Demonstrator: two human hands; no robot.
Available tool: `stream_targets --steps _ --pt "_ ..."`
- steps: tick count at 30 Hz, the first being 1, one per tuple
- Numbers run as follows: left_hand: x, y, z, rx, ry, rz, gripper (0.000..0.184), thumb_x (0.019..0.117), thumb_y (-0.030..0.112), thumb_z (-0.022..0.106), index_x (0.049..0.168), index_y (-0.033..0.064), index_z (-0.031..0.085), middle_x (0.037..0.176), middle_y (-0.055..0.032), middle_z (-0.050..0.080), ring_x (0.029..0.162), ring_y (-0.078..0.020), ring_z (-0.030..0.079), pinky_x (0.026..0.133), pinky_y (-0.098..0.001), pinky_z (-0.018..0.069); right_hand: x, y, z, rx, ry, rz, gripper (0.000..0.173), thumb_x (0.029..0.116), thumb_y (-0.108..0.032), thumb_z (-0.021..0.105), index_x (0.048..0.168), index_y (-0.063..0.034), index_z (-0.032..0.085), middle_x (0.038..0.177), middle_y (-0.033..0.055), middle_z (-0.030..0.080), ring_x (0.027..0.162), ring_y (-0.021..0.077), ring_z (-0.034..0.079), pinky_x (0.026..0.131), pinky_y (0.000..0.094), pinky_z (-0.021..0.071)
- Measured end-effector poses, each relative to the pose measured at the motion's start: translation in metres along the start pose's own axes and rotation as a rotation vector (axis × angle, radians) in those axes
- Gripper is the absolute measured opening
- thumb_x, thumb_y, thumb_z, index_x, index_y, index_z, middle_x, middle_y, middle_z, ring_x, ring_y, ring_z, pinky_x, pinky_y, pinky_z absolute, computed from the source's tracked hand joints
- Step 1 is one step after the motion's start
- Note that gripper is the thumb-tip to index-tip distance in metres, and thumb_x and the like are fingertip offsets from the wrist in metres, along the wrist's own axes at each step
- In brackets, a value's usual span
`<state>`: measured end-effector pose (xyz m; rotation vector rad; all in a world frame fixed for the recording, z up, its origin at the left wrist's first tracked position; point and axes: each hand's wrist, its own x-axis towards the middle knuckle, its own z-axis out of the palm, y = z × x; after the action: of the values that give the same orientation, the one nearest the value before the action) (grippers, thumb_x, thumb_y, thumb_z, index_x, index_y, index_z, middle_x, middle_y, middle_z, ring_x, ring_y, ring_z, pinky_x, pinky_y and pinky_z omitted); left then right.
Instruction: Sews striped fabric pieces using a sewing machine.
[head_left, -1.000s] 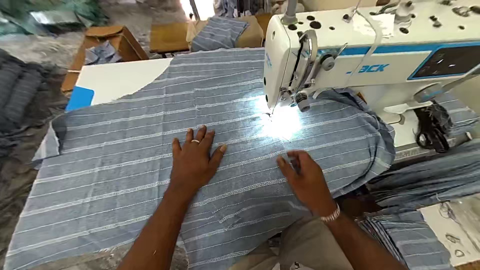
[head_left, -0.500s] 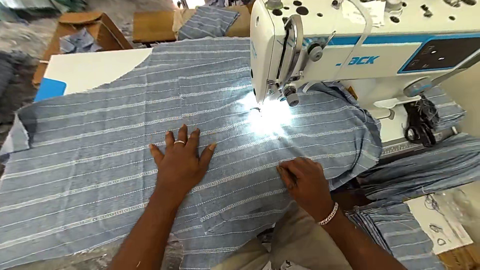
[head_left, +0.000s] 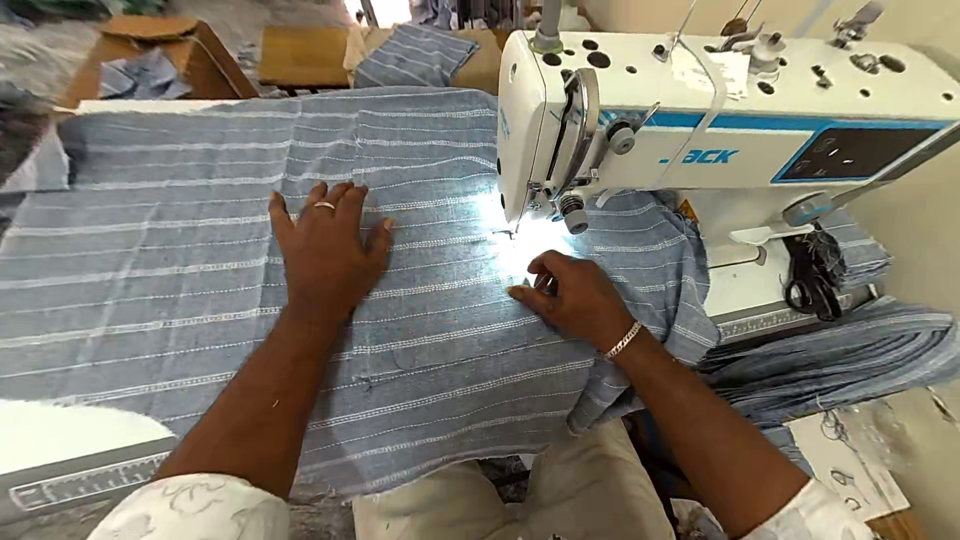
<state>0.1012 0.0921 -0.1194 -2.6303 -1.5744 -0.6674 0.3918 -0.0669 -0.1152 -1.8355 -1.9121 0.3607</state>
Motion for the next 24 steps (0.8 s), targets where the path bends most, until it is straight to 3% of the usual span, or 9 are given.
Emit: stream_targets --steps 3,5,8,10,12,14,17,20,24 --pt "-0.022 0.021 -0.013 -0.02 -0.129 0.021 0.055 0.1062 0.047 0.045 0.14 0.0069 0.06 0.153 -0.02 0.051 0.148 -0.046 0.038 0.116 -0.0783 0.0176 -0.004 -0.025 -0.003 0.161 -0.08 0.169 0.038 0.0947 -0.039 0.074 0.113 -0.0075 0.065 0.079 0.0037 0.07 0.069 0.0176 0.069 0.067 0.0422 0.0589" --pt "-0.042 0.027 -0.015 -0.016 -0.254 -0.009 0.056 0.1044 0.053 0.047 0.138 0.0115 0.063 0.155 -0.0192 0.049 0.148 -0.05 0.035 0.112 -0.0839 0.0167 -0.016 -0.033 -0.002 0.253 -0.036 0.208 0.031 0.0939 -0.031 0.075 0.109 -0.0073 0.062 0.073 0.0029 0.064 0.062 0.0153 0.062 0.059 0.0374 0.0553" --pt "-0.066 0.021 -0.014 -0.005 -0.318 -0.053 0.07 0.1041 0.064 0.034 0.151 0.015 0.052 0.161 -0.0153 0.042 0.15 -0.0486 0.032 0.111 -0.0834 0.0183 -0.037 -0.034 0.005 0.296 0.011 0.268 0.029 0.0957 -0.03 0.074 0.108 -0.0079 0.061 0.073 0.0021 0.062 0.061 0.0147 0.061 0.057 0.0362 0.0539" --pt "-0.071 0.016 -0.012 -0.004 -0.309 -0.055 0.073 0.1036 0.066 0.03 0.153 0.0156 0.049 0.163 -0.0137 0.041 0.151 -0.0476 0.031 0.111 -0.083 0.0183 -0.048 -0.034 0.01 0.317 0.013 0.329 0.024 0.0982 -0.03 0.072 0.108 -0.0093 0.062 0.075 0.0016 0.067 0.062 0.0137 0.068 0.059 0.0356 0.0609" --pt "-0.074 0.018 -0.014 -0.01 -0.308 -0.061 0.071 0.105 0.063 0.03 0.154 0.0148 0.049 0.164 -0.0131 0.039 0.151 -0.0476 0.03 0.112 -0.0827 0.0178 -0.057 -0.036 0.009 0.25 0.006 0.354 0.023 0.1006 -0.033 0.068 0.109 -0.0121 0.065 0.068 -0.0001 0.065 0.055 0.0135 0.064 0.053 0.0354 0.0569" --pt "-0.074 0.019 -0.013 -0.002 -0.304 -0.067 0.071 0.1051 0.063 0.029 0.154 0.0155 0.048 0.164 -0.0122 0.039 0.152 -0.0471 0.029 0.112 -0.0819 0.0179 -0.068 -0.036 0.011 0.094 0.049 0.247 0.02 0.1026 -0.033 0.063 0.107 -0.0147 0.071 0.06 -0.0002 0.059 0.048 0.016 0.055 0.044 0.0382 0.0462" --pt "-0.069 0.016 -0.008 0.018 -0.296 -0.078 0.075 0.1032 0.067 0.027 0.153 0.0166 0.049 0.164 -0.0121 0.04 0.152 -0.0455 0.03 0.113 -0.081 0.0178 -0.071 -0.017 0.02 -0.085 0.167 0.027 0.023 0.1027 -0.03 0.059 0.106 -0.0179 0.078 0.07 0.0008 0.066 0.059 0.0178 0.063 0.05 0.0418 0.0504" --pt "-0.053 0.013 -0.003 0.02 -0.294 -0.104 0.074 0.1029 0.067 0.028 0.153 0.0166 0.05 0.163 -0.0124 0.041 0.152 -0.0452 0.031 0.113 -0.0813 0.0168 -0.052 0.011 0.023 -0.068 0.213 -0.135 0.025 0.1002 -0.027 0.058 0.107 -0.0175 0.08 0.081 0.0013 0.075 0.071 0.0168 0.07 0.062 0.042 0.0581" --pt "-0.024 0.005 0.003 -0.007 -0.287 -0.128 0.072 0.1041 0.064 0.031 0.153 0.0145 0.05 0.163 -0.0138 0.041 0.151 -0.0469 0.031 0.112 -0.0833 0.017 -0.014 0.032 0.012 0.012 0.13 -0.256 0.025 0.0994 -0.024 0.058 0.106 -0.0153 0.081 0.082 0.0021 0.075 0.069 0.0147 0.069 0.065 0.0408 0.0576"
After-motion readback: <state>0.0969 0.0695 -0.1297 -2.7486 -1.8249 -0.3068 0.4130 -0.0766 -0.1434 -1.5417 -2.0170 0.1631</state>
